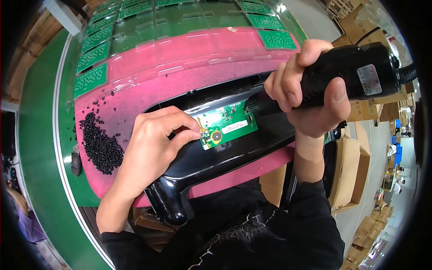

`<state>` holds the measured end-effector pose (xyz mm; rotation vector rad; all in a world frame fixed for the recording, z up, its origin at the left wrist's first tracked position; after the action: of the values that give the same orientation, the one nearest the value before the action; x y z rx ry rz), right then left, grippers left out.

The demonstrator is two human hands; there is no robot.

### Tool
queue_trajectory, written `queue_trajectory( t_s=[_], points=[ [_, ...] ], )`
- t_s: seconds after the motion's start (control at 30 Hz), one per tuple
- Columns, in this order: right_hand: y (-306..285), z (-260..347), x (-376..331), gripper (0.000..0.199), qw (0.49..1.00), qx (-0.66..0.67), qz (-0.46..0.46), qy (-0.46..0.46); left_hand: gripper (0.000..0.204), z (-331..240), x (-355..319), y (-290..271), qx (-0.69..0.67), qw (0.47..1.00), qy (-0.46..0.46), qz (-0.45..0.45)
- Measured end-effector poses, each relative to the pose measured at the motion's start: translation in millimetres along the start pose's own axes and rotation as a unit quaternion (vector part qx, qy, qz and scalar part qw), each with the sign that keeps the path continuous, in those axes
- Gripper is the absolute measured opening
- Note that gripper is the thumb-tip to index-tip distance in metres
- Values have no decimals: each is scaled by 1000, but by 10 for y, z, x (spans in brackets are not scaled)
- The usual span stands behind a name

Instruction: Assembling electronic components by mounting circuit boards into plastic housings using an electric screwdriver.

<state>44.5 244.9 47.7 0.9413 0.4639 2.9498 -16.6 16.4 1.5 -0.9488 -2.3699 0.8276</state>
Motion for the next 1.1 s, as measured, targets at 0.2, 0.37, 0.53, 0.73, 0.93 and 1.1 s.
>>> queue_trajectory(
  t_s=[0.2, 0.37, 0.53, 0.73, 0.93, 1.1],
  points=[
    [-18, -28, -9, 49, 999, -31, 6, 11, 14, -49, 11, 29, 5, 1000, 3, -3],
    [-20, -34, 6, 49, 999, -36, 16, 18, 17, -48, -2, 43, 24, 1000, 8, 16],
    [21, -46, 45, 45, 997, -43, 30, 55, 23, -35, -15, 80, 44, 998, 23, 25],
    [58, -94, 48, 43, 996, -69, 24, 54, 41, -75, -32, 49, 151, 984, 33, 86],
    [87, -86, 43, 48, 996, -77, 9, 35, 41, -24, -55, 69, 154, 986, 45, 46],
    [146, 70, -42, 57, 988, 125, 84, -45, 33, 11, -27, 29, 48, 997, 61, -7]
  ],
)
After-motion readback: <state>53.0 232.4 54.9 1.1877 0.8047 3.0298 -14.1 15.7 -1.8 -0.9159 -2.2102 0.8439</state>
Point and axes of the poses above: each hand's wrist, its own x-axis towards the middle knuckle, its own y-axis out of the palm, z = x × y, the point moved 2 cm from there along x, towards the middle knuckle, and after that the axes turned 12 degrees about x, right-handed, at the moved point
